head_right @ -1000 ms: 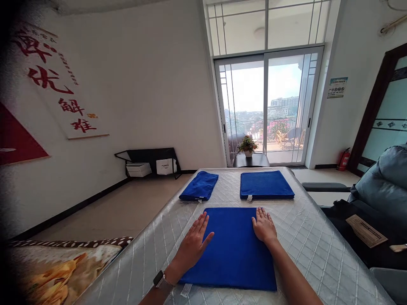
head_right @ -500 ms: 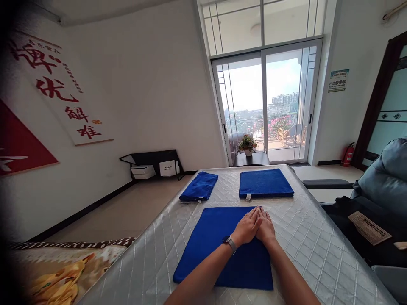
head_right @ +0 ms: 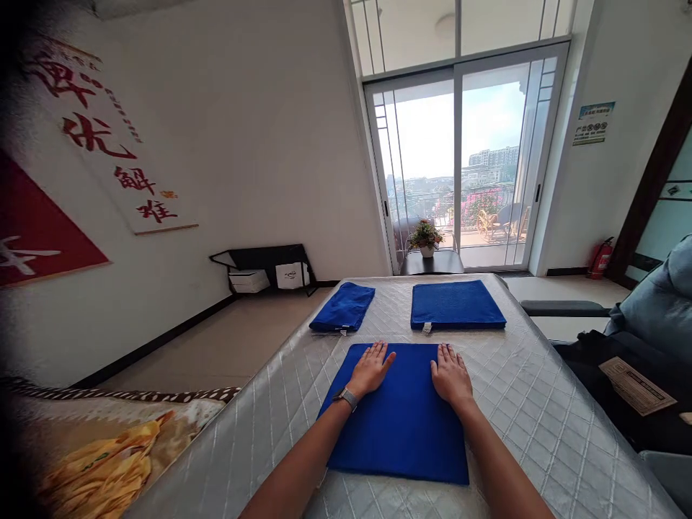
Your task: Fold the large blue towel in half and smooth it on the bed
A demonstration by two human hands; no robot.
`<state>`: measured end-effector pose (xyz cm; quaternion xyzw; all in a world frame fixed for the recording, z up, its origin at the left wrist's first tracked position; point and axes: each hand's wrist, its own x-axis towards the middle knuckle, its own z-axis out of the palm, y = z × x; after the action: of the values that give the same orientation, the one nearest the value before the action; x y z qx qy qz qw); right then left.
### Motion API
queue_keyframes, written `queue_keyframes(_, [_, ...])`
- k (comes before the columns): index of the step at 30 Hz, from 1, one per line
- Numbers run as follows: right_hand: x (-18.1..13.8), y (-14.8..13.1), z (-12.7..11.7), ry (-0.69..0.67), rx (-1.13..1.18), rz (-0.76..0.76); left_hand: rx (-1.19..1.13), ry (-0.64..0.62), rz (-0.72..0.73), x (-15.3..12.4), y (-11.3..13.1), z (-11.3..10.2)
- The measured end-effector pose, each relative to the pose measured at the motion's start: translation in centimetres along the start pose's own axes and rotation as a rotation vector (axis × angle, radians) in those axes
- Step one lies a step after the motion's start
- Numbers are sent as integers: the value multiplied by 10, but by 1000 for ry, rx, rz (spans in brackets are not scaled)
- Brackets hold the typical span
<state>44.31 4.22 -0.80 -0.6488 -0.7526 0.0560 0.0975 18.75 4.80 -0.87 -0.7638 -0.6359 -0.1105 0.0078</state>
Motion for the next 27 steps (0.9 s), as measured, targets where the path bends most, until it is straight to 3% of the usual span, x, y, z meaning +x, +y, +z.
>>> queue_keyframes(3, [1,1,1,-6,-8,-2,38,15,-63,-8,-32,-4])
queue_keyframes(6, [2,1,2,0,-25,-6,51,44,-87,-13,-47,-3])
queue_keyframes(19, [2,-1,2,-14,-66,14,13,105,-154,-22,-65,-6])
queue_keyframes(27, [-1,-11,-7,-19,-121,47,-18,93,-176,-23,-62,-7])
